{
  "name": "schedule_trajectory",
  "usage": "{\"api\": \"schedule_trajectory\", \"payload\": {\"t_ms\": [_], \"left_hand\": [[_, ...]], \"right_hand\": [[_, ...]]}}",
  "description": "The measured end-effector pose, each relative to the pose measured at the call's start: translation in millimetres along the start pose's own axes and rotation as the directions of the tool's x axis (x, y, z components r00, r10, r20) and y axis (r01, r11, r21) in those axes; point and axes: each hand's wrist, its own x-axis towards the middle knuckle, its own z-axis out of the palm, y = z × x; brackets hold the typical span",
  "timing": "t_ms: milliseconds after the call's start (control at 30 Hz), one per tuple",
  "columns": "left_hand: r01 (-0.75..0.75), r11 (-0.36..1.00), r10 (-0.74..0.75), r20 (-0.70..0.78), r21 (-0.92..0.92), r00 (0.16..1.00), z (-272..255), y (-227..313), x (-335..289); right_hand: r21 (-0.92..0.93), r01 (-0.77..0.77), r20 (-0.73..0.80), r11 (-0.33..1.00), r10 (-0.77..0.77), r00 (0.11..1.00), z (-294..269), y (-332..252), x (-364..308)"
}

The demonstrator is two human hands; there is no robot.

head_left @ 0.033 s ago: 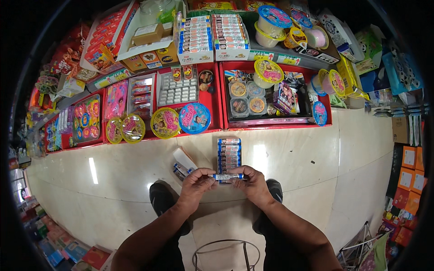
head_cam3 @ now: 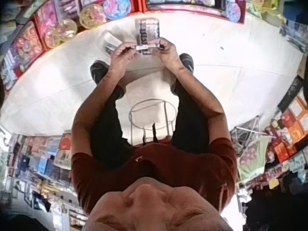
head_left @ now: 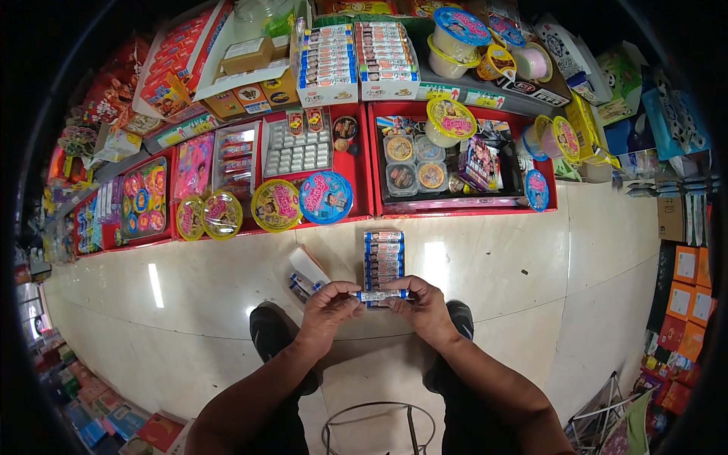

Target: The person arranges small packaged items on a store counter, then sits on the floor to organize instant noodle cups and snack boxes on a shelf.

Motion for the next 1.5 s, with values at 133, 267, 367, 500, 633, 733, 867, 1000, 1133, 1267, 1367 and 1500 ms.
{"api": "schedule_trajectory", "payload": {"t_ms": [133, 267, 367, 500, 633, 733, 867, 1000, 1133, 1267, 1367, 1500], "left_hand": [[-0.005, 0.995, -0.004, -0.089, -0.095, 0.996, 6, 1, 6], [0.057, 0.990, -0.078, -0.157, -0.130, 0.984, 7, -3, 4], [0.101, 0.993, -0.111, -0.195, -0.062, 0.974, 11, -4, 2], [0.126, 0.991, -0.115, -0.179, 0.053, 0.977, 8, 2, 9], [0.116, 0.991, -0.102, -0.205, 0.059, 0.973, 12, 5, 10], [0.141, 0.988, -0.129, -0.181, 0.059, 0.975, 9, 7, 13], [0.159, 0.987, -0.155, -0.164, 0.007, 0.974, 2, 3, 16], [0.187, 0.982, -0.183, -0.190, 0.003, 0.965, 3, 3, 19], [0.228, 0.974, -0.225, -0.206, -0.010, 0.952, 5, 4, 24], [0.175, 0.984, -0.176, -0.136, -0.018, 0.975, 13, -14, 22], [0.226, 0.973, -0.229, -0.096, -0.035, 0.969, 33, -27, 14], [0.243, 0.944, -0.255, 0.025, 0.222, 0.967, 26, -34, 19]], "right_hand": [[-0.054, 0.062, -0.035, 0.997, -0.064, 0.997, 2, 1, 2], [-0.240, 0.172, -0.063, 0.955, -0.192, 0.979, 9, -9, 3], [-0.053, 0.074, -0.142, 0.996, -0.080, 0.987, 12, -7, 9], [0.043, -0.137, -0.051, 0.990, 0.139, 0.989, -1, -4, 19], [0.002, -0.253, -0.078, 0.968, 0.252, 0.965, -1, -5, 20], [-0.005, -0.287, -0.105, 0.958, 0.285, 0.953, -1, -8, 19], [0.005, -0.319, -0.079, 0.948, 0.319, 0.945, -4, -5, 21], [0.019, -0.149, -0.116, 0.989, 0.151, 0.982, -4, 1, 22], [0.049, 0.003, -0.127, 0.999, 0.003, 0.992, -3, 1, 21], [0.404, -0.189, -0.129, 0.895, 0.261, 0.957, 3, 11, 20], [0.286, -0.091, -0.115, 0.954, 0.128, 0.985, 9, 34, 12], [-0.103, -0.078, -0.182, 0.992, 0.059, 0.981, 12, 34, 10]]}}
